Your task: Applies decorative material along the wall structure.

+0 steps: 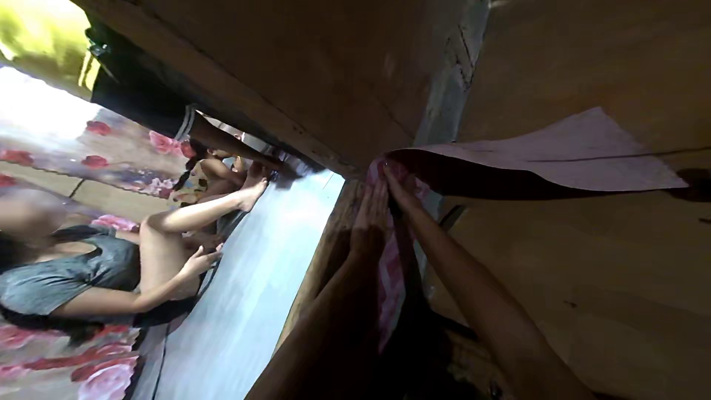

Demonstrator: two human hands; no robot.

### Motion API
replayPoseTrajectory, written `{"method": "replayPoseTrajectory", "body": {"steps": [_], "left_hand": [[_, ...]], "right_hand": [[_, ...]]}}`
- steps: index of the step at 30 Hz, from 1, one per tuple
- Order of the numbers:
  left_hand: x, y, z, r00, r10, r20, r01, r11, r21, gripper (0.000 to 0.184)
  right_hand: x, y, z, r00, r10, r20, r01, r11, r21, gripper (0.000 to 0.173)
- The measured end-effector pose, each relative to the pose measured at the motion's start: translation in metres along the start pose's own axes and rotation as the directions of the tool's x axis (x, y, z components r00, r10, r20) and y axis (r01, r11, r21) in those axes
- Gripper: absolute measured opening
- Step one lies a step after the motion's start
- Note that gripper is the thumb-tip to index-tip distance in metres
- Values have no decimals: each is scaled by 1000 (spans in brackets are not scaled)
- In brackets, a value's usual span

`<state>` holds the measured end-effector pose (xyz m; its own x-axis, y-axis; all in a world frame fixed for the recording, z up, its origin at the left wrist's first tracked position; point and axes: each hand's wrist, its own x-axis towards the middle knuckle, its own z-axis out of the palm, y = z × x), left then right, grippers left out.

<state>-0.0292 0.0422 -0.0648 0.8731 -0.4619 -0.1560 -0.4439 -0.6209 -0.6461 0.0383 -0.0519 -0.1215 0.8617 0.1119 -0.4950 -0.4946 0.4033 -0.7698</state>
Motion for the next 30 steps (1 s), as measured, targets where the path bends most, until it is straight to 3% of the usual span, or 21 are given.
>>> {"method": "replayPoseTrajectory", "body": {"steps": [3,6,8,12,15,17,19,22,24,26,30], "left_hand": [[0,-1,2,1000,13,15,-13,999,37,77],[0,-2,10,999,39,-37,-35,995,96,80],[2,-1,5,999,30,17,-31,996,83,81],[9,-3,-3,1000,25,13,-25,1000,-8,76],[8,1,-7,999,22,39,-24,999,38,61],[9,3,-7,998,7,56,-9,999,31,72],[15,-1,-4,999,14,37,-12,999,-47,87],[21,-5,-3,998,30,57,-26,998,-57,93],[23,-5,0,998,36,59,-34,999,-37,96],[24,-6,0,997,38,74,-39,999,12,99],[24,-8,0,997,41,67,-42,999,14,99]], "right_hand": [[-3,-3,0,1000,-9,8,9,1000,2,105],[-3,0,-5,1000,-5,4,5,1000,-20,109],[0,1,-10,1000,-6,14,7,999,-35,112],[8,5,-22,991,-110,81,113,993,-25,89],[-5,4,-56,972,-146,182,186,957,-222,72],[-15,11,-86,958,-142,249,220,920,-324,60],[-24,33,-120,927,-211,309,334,839,-429,49],[-47,85,-169,881,-283,378,471,589,-657,27],[-64,122,-192,933,-164,320,359,487,-797,20],[-79,153,-202,972,-68,227,233,452,-861,21],[-100,184,-185,980,-63,188,197,415,-888,25]]}}
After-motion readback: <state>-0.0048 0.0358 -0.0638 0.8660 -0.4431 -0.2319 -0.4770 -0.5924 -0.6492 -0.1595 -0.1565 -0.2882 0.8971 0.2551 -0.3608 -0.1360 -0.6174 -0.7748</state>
